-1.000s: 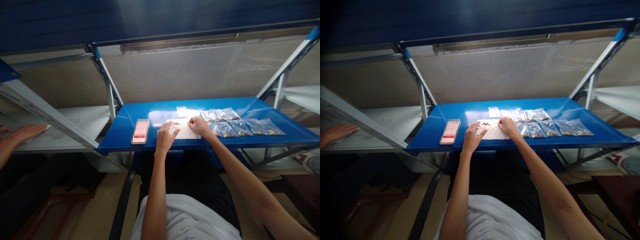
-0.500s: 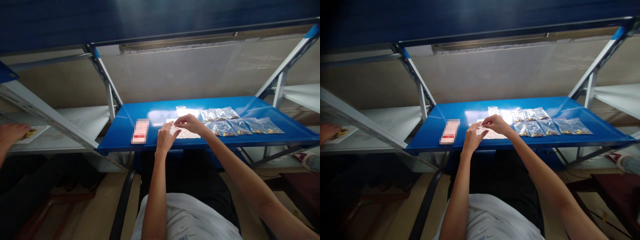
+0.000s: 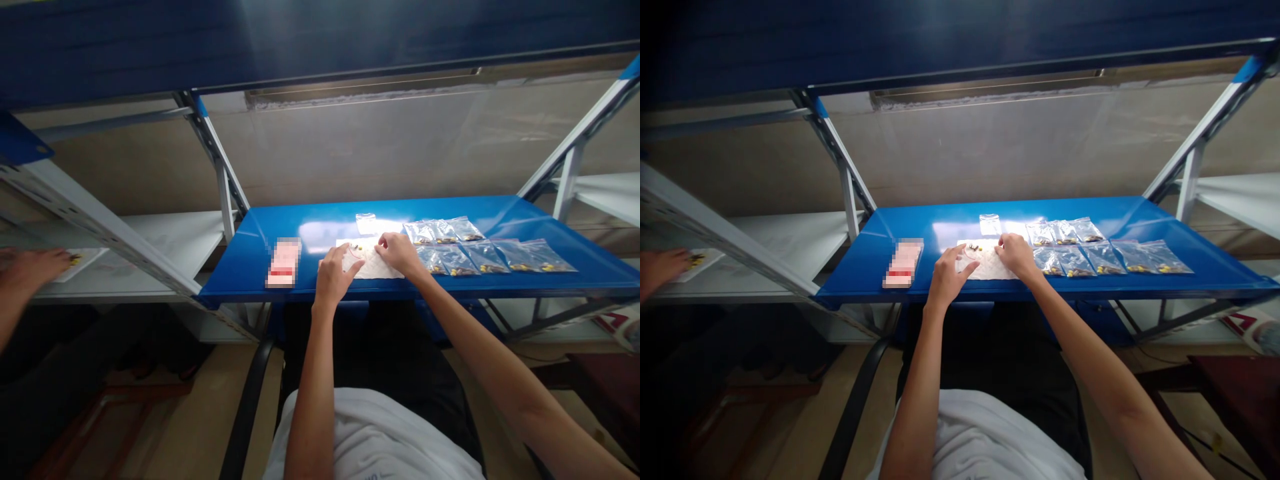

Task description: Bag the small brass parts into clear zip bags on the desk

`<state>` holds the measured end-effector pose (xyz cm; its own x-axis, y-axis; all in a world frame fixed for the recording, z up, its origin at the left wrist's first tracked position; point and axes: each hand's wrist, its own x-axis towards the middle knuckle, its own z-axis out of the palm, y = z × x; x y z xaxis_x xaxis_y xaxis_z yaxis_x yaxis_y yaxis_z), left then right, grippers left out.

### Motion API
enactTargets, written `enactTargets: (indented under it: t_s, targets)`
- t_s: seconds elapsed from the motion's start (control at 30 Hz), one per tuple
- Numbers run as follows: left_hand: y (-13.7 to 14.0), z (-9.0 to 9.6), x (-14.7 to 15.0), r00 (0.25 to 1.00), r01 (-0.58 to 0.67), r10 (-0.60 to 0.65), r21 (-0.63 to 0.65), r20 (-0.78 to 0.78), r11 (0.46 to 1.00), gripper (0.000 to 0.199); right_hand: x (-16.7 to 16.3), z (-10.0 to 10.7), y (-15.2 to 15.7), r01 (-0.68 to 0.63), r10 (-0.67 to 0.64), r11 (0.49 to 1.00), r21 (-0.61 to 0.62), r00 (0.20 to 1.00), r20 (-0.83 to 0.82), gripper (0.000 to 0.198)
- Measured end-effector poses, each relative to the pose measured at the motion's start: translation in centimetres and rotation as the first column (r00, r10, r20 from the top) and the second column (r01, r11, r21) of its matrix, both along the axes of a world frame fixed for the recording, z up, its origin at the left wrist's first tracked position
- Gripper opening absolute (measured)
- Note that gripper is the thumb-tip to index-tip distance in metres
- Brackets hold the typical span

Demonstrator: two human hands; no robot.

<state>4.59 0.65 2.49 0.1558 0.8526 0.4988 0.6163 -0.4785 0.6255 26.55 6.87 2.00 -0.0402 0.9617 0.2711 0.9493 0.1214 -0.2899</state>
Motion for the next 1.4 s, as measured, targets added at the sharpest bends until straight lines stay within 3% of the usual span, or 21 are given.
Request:
enactTargets:
  t_s: [0.33,0.47,0.57,0.67,0.83,0.93,1.03,1.1,1.4]
  targets:
    - [0.2,-0.3,-0.3,1.000,-0.005,0.005,0.003,0.000,1.000,0.049,-0.5,0.5,-0.7,-0.014,0.019,0.998,-0.055,0.996,0.087,0.026]
    - [0.3,-0.5,-0.2,1.000,-0.004,0.004,0.015,-0.002,1.000,0.047,-0.6,1.3,-0.8,-0.030,0.030,0.999,-0.021,1.000,0.004,0.028]
    - [0.3,-0.5,-0.1,1.000,0.010,-0.010,0.014,0.001,1.000,0.048,-1.4,2.7,-0.9,-0.146,0.145,0.989,0.007,0.977,-0.158,0.025]
    - [0.1,-0.2,0.0,1.000,0.022,-0.022,0.013,0.005,1.000,0.048,-2.8,4.1,-1.4,-0.312,0.298,0.950,0.008,0.902,-0.313,0.025]
    - [0.1,-0.1,-0.2,0.999,0.030,-0.031,0.029,0.012,0.999,0.047,-4.2,5.1,-1.7,-0.482,0.438,0.876,-0.014,0.806,-0.398,0.029]
    - [0.2,-0.2,-0.3,0.999,0.023,-0.024,0.019,0.023,1.000,0.048,-3.2,4.6,-1.0,-0.404,0.384,0.914,0.026,0.845,-0.371,0.028]
    - [0.2,-0.3,-0.3,0.999,0.017,-0.018,0.016,0.027,1.000,0.049,-1.4,3.4,0.1,-0.202,0.211,0.977,0.065,0.949,-0.232,0.025]
    - [0.3,-0.3,-0.3,1.000,0.014,-0.014,0.021,0.026,1.000,0.048,-0.3,2.4,0.8,-0.113,0.118,0.993,0.047,0.985,-0.126,0.024]
    - [0.4,-0.5,-0.5,1.000,-0.008,0.008,0.034,0.003,0.999,0.049,0.4,0.0,1.6,-0.073,0.073,0.996,-0.056,0.997,-0.010,0.020]
